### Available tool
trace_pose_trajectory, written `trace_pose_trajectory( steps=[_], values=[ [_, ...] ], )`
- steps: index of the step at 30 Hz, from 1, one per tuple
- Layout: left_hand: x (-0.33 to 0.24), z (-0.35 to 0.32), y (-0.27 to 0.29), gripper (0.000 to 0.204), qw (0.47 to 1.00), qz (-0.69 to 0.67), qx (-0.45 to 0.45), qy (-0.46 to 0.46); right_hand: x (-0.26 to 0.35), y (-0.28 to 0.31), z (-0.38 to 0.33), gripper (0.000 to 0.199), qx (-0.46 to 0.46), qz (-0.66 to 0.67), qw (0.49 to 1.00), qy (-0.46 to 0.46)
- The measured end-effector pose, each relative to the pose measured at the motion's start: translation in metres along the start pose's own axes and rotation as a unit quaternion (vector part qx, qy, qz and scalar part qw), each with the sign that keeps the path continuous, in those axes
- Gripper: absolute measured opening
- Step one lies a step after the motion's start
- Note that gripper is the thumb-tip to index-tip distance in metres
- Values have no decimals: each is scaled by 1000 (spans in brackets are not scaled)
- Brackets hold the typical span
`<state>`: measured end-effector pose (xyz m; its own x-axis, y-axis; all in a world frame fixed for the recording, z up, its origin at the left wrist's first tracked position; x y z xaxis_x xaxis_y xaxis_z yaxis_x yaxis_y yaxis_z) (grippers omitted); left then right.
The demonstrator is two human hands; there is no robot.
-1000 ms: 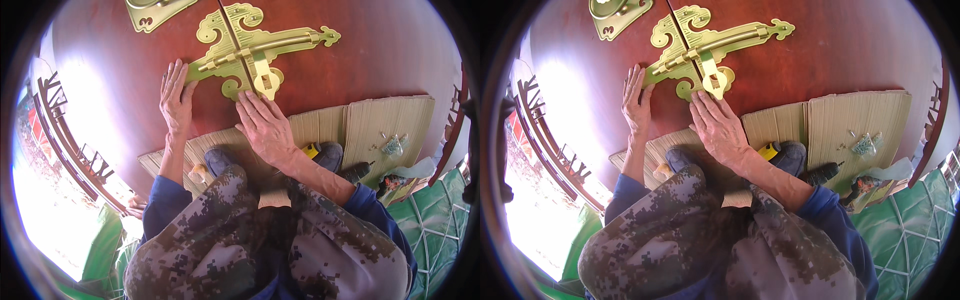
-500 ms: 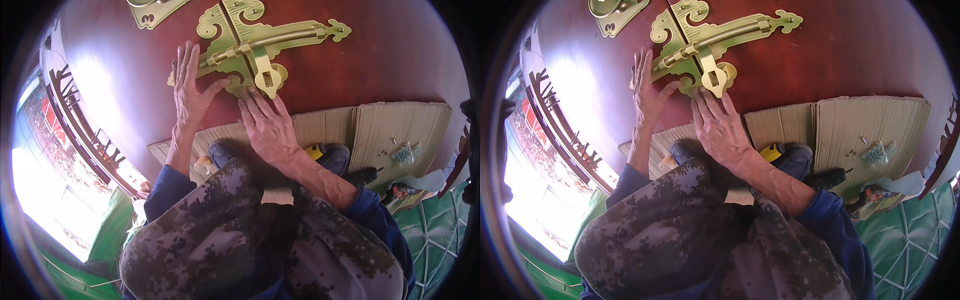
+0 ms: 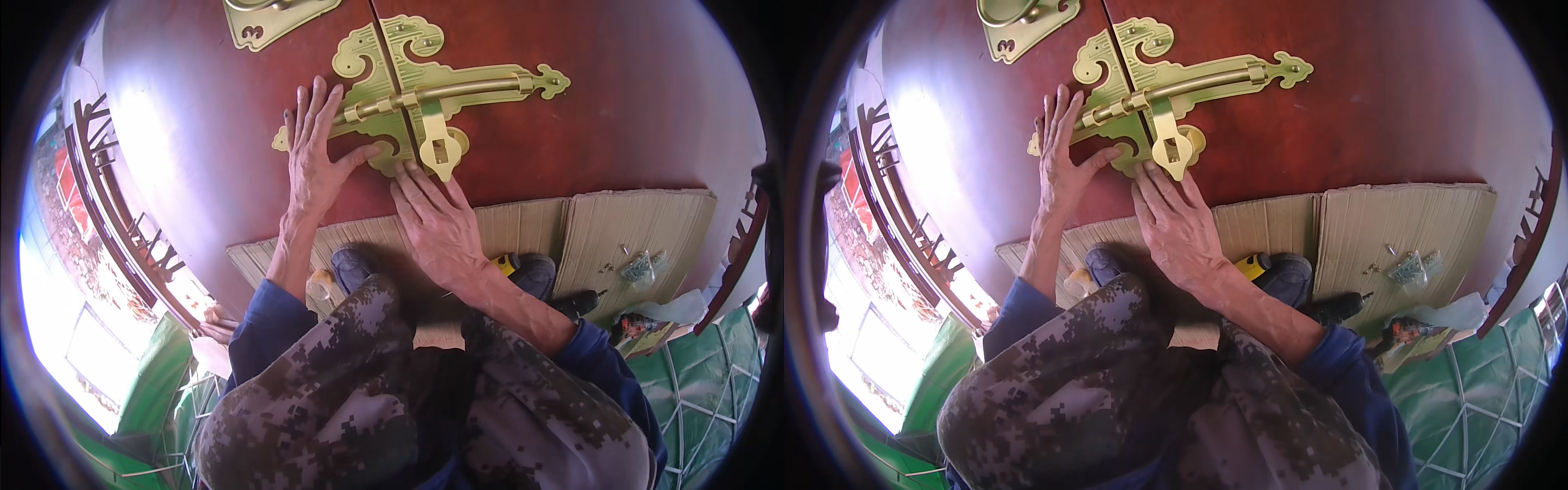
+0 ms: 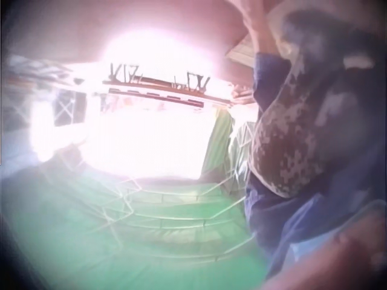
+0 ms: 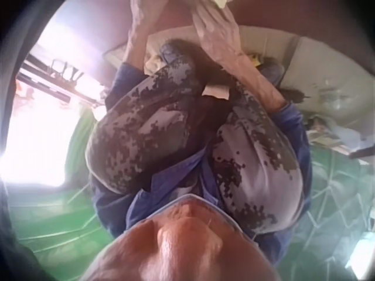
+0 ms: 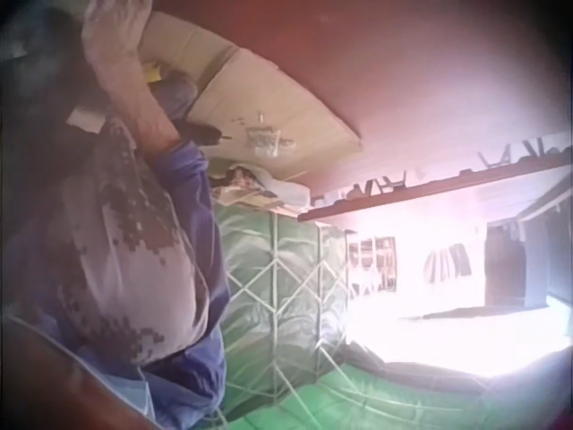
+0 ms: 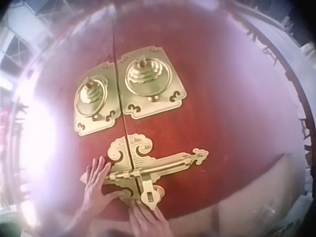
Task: The person installs a brass door latch on a red wooden door. They position the latch, use a cordless drill to drive screws, and tighten them with a screwdriver. The latch is secured to the door.
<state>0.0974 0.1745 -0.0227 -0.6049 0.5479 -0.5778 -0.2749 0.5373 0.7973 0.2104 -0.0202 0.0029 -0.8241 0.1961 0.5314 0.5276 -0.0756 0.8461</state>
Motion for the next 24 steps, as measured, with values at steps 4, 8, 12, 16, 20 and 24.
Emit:
trace_pose_trajectory(
  steps=[4, 8, 12, 16, 20, 24],
  values=[
    [2, 1, -5, 101, 1000, 2, -2, -3, -8, 30, -13, 25, -70, 159, 983, -64],
    [4, -3, 2, 101, 1000, 6, 1, 10, -24, 47, 7, 27, -126, 262, 908, -301],
    [2, 0, 1, 103, 1000, 18, 13, 7, -49, 32, 22, 31, -18, 356, 860, -366],
    [-1, -1, -2, 103, 1000, 3, 15, 6, -58, 42, 30, 29, 7, 440, 798, -412],
    [-3, 2, 0, 105, 1000, 4, 13, 14, -66, 29, 20, 28, -41, 392, 845, -360],
    [0, -1, 1, 108, 999, 3, 26, 23, -58, 28, 7, 31, -66, 402, 832, -376]
  ],
)
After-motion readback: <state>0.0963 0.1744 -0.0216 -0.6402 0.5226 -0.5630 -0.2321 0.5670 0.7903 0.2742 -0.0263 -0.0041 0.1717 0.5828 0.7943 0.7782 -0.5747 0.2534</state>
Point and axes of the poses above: each hand's wrist, its own z-axis towards the middle knuckle, its own y-axis out of the back of the hand, x = y × z, the point moved 1 cm from there along z, towards the middle knuckle, and after that the axes turned 9 degrees about -z, right-handed, at the moved point
